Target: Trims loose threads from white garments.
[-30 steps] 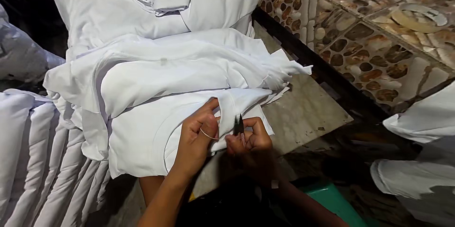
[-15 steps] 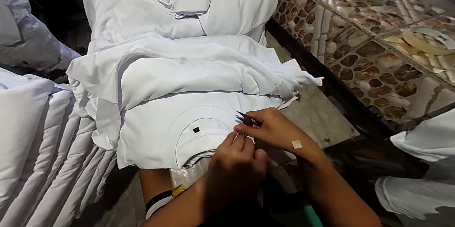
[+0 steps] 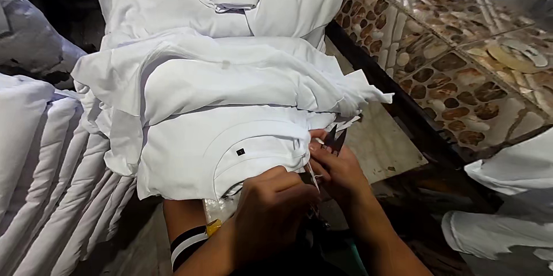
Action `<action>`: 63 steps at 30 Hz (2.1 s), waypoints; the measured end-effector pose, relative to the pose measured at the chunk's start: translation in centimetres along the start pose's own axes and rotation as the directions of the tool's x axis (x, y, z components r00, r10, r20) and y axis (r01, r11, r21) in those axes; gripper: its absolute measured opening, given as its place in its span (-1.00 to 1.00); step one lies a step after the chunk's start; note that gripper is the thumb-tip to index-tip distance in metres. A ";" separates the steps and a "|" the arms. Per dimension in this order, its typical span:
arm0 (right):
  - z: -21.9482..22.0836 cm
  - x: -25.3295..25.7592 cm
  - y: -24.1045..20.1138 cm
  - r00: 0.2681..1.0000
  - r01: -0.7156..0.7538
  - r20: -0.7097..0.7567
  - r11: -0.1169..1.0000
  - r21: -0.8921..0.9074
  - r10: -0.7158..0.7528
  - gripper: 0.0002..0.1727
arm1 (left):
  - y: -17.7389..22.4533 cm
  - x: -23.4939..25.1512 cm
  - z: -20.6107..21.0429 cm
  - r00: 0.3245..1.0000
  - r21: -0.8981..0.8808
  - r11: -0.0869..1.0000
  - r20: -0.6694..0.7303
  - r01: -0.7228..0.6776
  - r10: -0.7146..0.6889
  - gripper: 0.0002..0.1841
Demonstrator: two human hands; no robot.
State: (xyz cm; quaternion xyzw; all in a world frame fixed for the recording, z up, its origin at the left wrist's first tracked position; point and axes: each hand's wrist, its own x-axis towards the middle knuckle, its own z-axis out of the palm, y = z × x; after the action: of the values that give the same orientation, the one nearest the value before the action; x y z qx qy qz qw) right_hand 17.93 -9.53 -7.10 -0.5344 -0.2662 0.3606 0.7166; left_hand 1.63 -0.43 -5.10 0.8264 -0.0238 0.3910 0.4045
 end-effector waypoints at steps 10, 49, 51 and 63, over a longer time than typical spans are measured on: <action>-2.3 -1.4 -0.9 0.774 0.508 0.468 -0.022 -0.861 -0.426 -0.47 | -0.4 -1.1 1.8 0.999 0.037 0.998 0.011 -0.045 0.045 -0.78; 0.2 2.9 -2.0 0.651 0.755 0.748 0.003 -0.656 -0.127 -0.38 | -2.7 -6.7 -6.8 0.439 -0.811 0.578 -0.552 -0.087 -0.709 -0.63; 1.2 2.9 -2.1 0.684 0.726 0.707 0.077 -0.683 -0.182 -0.39 | -3.0 -7.3 -6.7 0.535 -0.763 0.645 -0.563 -0.043 -0.630 -0.83; 10.6 2.7 -0.1 0.581 0.812 0.768 0.252 -0.526 -0.270 -0.51 | -2.2 -8.7 -7.5 0.758 -0.358 0.926 -0.568 0.123 -0.320 -0.93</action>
State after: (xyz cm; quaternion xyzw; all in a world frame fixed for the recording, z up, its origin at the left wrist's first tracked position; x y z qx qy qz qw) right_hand 11.45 -1.27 -3.92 -0.5509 -0.7674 0.0231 0.3272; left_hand -8.38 3.82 -9.60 0.5789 0.1498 0.5795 0.5538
